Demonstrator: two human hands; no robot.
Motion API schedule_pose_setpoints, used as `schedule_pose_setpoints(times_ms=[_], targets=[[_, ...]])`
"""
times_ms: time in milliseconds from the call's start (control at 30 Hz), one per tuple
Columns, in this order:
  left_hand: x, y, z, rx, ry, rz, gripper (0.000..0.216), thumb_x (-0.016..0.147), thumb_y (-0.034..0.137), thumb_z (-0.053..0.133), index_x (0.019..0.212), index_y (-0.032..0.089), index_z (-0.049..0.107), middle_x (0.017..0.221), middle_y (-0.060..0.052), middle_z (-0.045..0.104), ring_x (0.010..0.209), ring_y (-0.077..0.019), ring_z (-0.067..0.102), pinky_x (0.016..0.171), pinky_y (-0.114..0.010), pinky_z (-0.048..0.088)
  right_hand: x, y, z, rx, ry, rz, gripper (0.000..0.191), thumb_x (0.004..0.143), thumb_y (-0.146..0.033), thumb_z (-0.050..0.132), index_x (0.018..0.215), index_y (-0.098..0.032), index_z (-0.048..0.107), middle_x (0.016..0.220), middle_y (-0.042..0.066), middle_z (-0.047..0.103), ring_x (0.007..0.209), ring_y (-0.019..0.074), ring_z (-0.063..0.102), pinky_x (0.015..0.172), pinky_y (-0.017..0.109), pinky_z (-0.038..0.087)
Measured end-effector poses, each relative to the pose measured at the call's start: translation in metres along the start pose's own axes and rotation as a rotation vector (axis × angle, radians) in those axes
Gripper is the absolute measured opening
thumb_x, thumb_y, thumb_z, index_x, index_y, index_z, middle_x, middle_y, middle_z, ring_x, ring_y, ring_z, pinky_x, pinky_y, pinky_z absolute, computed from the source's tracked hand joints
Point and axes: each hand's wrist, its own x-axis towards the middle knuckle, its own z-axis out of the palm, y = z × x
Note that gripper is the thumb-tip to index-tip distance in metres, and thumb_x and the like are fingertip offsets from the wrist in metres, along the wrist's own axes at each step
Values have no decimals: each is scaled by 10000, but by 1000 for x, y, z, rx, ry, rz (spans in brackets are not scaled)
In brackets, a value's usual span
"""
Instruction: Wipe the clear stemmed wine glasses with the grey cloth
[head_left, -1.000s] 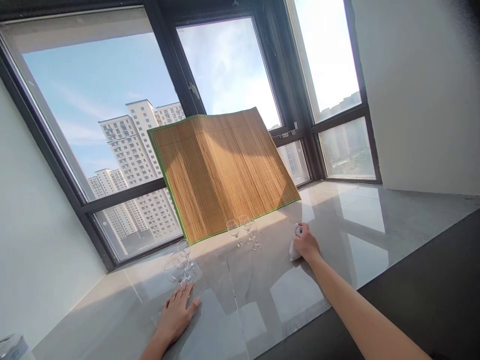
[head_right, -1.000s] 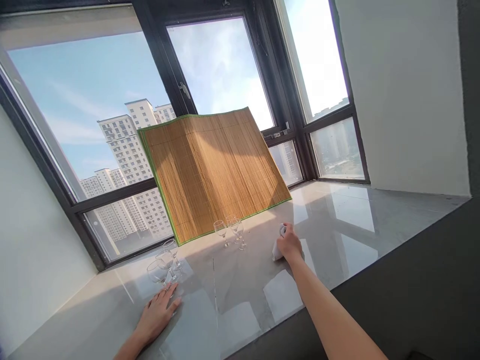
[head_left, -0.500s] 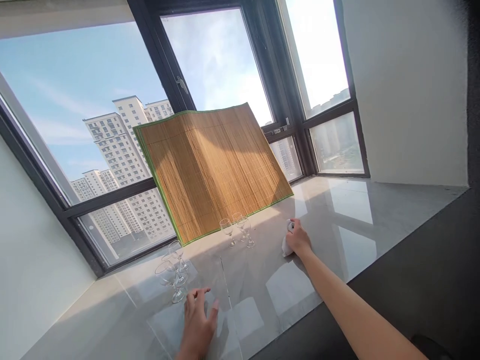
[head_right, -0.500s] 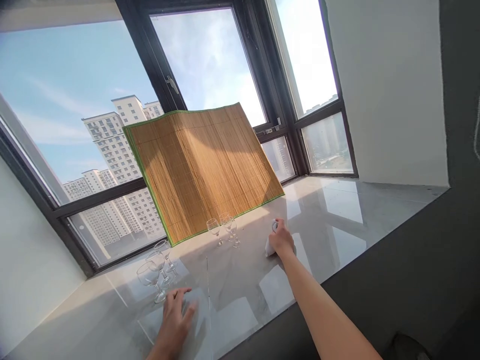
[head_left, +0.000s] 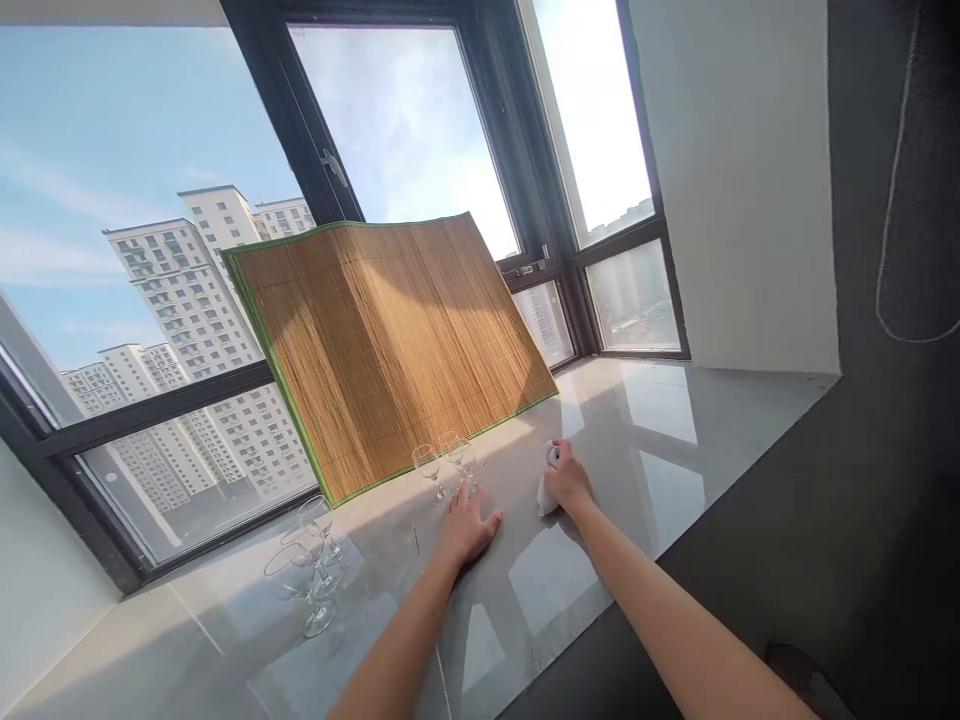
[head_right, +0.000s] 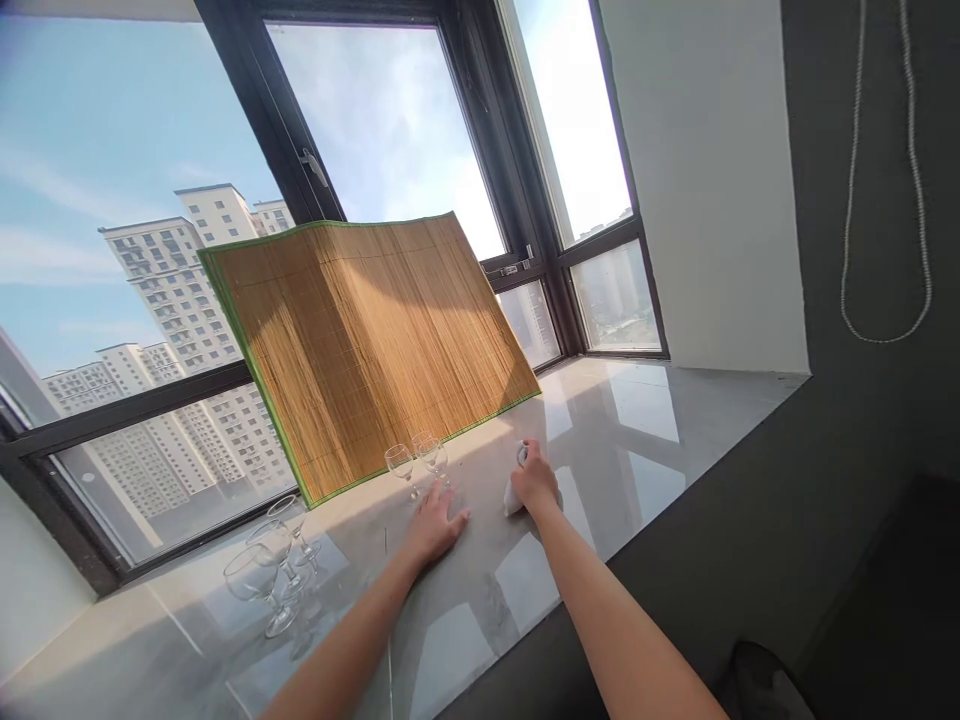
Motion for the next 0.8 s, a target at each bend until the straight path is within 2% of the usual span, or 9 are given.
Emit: schedule_pose_setpoints(times_ms=[67,133,233,333,433,500,633,800], targets=[[9,6,0,19,-28,-12,632,878,512,448,1447,237,456,1544,-90,383,1422,-295,321,1172,-450,231,0,0,-1,0,0,-5,546,791,-144,476,1328,-234,439,1194,111,647,1006,264,623,788,326,435],[4,7,-2,22,-33,22,601,882,496,434,1413,224,505,1487,-101,465,1383,-276,386,1163,-433,253,-1,-1,-1,2,-2,-8,541,794,-144,471,1327,-229,439,1197,119,645,1018,271,622,794,331,433],[-30,0,-9,-2,-51,156,600,861,515,467,1406,269,514,1462,-72,498,1343,-259,436,1160,-414,266,0,-1,-1,6,-10,-6,535,801,-146,457,1331,-214,430,1201,138,639,1025,290,617,793,346,430],[-79,-24,-20,-21,-69,217,622,850,549,483,1433,335,470,1496,-26,461,1362,-256,413,1176,-417,238,1,1,1,-9,-9,-7,530,804,-161,463,1331,-211,433,1192,140,640,1004,287,621,786,341,428],[-112,-64,-32,24,-23,61,595,875,549,437,1422,320,490,1475,-43,487,1372,-260,405,1192,-445,195,2,3,2,-26,-10,-4,532,804,-172,469,1333,-207,433,1171,140,647,979,282,626,769,335,426],[-116,-96,-39,64,7,-98,584,897,532,391,1417,292,499,1480,-54,482,1386,-257,390,1193,-473,177,1,4,2,-30,-10,-4,536,802,-174,470,1335,-207,431,1175,141,644,980,286,625,758,333,424],[-95,-146,-45,103,50,-383,611,911,579,332,1422,281,483,1521,-74,427,1429,-260,329,1178,-501,194,-2,3,-1,-45,-16,2,531,815,-188,467,1344,-207,422,1186,144,640,996,289,624,746,327,424],[-63,-169,-41,139,58,-484,703,894,616,318,1452,204,434,1572,-142,318,1456,-321,265,1170,-567,155,-5,-1,-4,-42,-22,12,515,825,-195,456,1338,-209,422,1163,137,649,978,284,632,735,326,429]])
